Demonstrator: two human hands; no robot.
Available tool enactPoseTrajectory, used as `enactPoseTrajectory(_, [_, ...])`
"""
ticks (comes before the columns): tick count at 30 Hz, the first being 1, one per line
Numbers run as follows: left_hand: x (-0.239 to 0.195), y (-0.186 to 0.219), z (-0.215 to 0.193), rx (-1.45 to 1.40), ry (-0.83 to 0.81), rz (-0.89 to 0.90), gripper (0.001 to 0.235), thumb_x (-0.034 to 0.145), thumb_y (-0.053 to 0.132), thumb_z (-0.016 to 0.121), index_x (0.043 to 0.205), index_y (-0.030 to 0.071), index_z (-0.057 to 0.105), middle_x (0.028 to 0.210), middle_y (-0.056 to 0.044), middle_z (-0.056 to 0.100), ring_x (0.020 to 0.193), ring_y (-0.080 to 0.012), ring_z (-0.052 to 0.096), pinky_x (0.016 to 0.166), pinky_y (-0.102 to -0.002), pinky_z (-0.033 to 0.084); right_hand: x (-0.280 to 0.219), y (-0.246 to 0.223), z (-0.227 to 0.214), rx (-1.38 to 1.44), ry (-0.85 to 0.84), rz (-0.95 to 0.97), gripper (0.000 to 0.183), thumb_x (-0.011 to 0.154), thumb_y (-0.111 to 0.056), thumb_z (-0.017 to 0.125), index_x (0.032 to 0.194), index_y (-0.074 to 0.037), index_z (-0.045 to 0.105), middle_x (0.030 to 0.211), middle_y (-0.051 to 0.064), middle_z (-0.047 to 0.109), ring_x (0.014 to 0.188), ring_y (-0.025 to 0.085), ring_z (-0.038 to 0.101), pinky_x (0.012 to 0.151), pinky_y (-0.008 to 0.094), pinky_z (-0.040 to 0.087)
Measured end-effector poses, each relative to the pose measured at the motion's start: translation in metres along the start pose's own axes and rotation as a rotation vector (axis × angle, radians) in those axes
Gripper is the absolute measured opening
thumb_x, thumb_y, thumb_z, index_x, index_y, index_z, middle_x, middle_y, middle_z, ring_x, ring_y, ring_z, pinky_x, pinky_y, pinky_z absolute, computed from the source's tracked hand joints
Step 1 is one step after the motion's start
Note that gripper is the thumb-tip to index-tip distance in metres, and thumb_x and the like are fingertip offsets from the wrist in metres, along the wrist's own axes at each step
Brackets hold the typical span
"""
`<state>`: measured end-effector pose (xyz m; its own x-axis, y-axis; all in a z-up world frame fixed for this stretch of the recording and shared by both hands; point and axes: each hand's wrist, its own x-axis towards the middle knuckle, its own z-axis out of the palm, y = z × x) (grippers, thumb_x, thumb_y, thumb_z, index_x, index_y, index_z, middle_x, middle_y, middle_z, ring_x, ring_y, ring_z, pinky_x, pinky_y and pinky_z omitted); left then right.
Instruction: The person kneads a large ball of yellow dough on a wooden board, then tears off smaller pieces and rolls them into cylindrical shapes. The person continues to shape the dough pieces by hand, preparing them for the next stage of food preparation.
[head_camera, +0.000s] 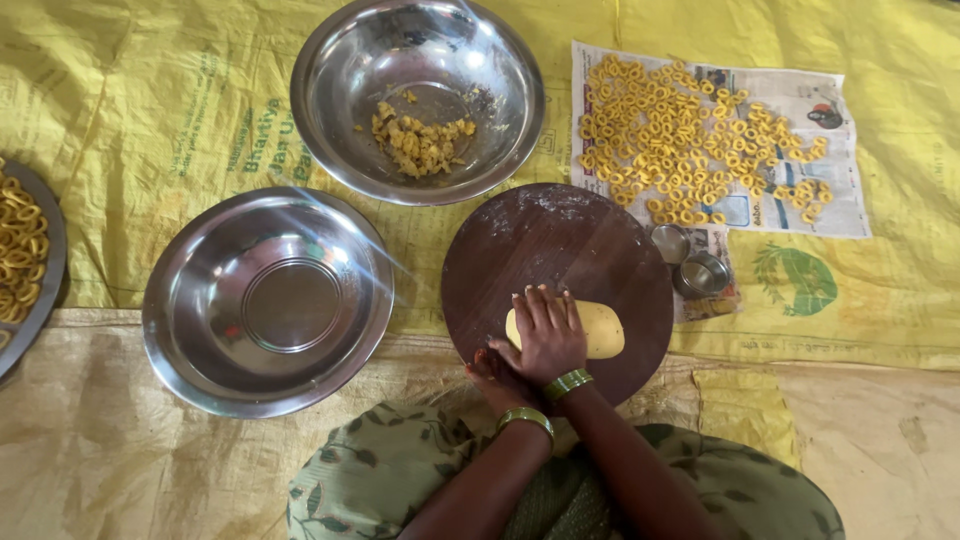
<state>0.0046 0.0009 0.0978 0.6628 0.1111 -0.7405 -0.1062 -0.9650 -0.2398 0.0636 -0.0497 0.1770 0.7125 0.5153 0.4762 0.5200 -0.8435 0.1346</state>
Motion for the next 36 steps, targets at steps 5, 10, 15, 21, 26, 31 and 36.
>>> enactPoseTrajectory(5, [0.026,0.016,0.024,1.380,-0.172,0.086,0.071,0.106,0.055,0.023,0.156,0.005,0.026,0.156,-0.017,0.029,0.149,-0.0335,0.026,0.121,-0.051,0.018,0.033,0.022,0.028,0.123,-0.460,0.120,0.067,0.094,-0.069,0.049,0.101,-0.008,0.075,0.101,0.016,0.074,0.091,0.032,0.072,0.082,0.050,0.058])
enactPoseTrajectory(10, [0.058,0.039,0.062,2.589,-0.311,0.259,0.068,0.106,0.054,0.020,0.155,0.007,0.031,0.154,-0.013,0.034,0.148,-0.0290,0.030,0.122,-0.047,0.020,0.071,0.042,0.045,0.142,-0.911,0.240,0.068,0.094,-0.074,0.050,0.099,-0.012,0.076,0.093,0.011,0.076,0.084,0.025,0.077,0.077,0.045,0.064])
enactPoseTrajectory(15, [0.077,0.045,0.063,2.896,-0.310,0.356,0.067,0.107,0.052,0.017,0.155,0.009,0.037,0.152,-0.010,0.040,0.147,-0.0246,0.035,0.123,-0.043,0.021,0.101,0.065,0.059,0.290,-0.959,0.256,0.066,0.083,-0.075,0.057,0.103,-0.018,0.082,0.098,0.010,0.077,0.091,0.028,0.074,0.088,0.046,0.059])
enactPoseTrajectory(21, [0.097,0.049,0.067,2.649,-0.322,0.188,0.067,0.107,0.050,0.014,0.154,0.011,0.040,0.152,-0.006,0.046,0.147,-0.0204,0.037,0.124,-0.039,0.019,0.042,0.040,0.042,0.189,-0.534,0.092,0.063,0.082,-0.072,0.062,0.098,-0.014,0.079,0.095,0.015,0.076,0.089,0.032,0.074,0.074,0.052,0.058])
enactPoseTrajectory(26, [0.091,0.049,0.061,1.537,-0.255,-0.066,0.071,0.108,0.053,0.017,0.156,0.007,0.040,0.153,-0.011,0.046,0.146,-0.0287,0.038,0.123,-0.050,0.017,0.029,0.044,0.004,0.280,-0.545,0.298,0.064,0.087,-0.075,0.055,0.095,-0.015,0.076,0.095,0.009,0.075,0.086,0.026,0.073,0.078,0.047,0.057])
enactPoseTrajectory(31, [0.058,0.031,0.043,0.436,-0.140,-0.045,0.092,0.104,0.070,0.018,0.161,-0.003,0.020,0.163,-0.025,0.025,0.151,-0.0429,0.020,0.120,-0.059,0.010,0.038,0.038,-0.016,-0.043,0.203,0.117,0.077,0.080,-0.076,0.058,0.103,-0.004,0.075,0.097,0.017,0.073,0.093,0.029,0.065,0.079,0.047,0.048])
enactPoseTrajectory(36, [0.043,0.022,0.027,0.083,-0.102,-0.093,0.096,0.103,0.072,0.019,0.163,-0.003,0.013,0.168,-0.025,0.017,0.155,-0.0437,0.011,0.123,-0.061,0.007,0.032,0.021,0.005,0.171,-0.221,0.077,0.051,0.095,-0.058,0.058,0.085,-0.011,0.073,0.087,0.008,0.074,0.085,0.026,0.065,0.085,0.049,0.047])
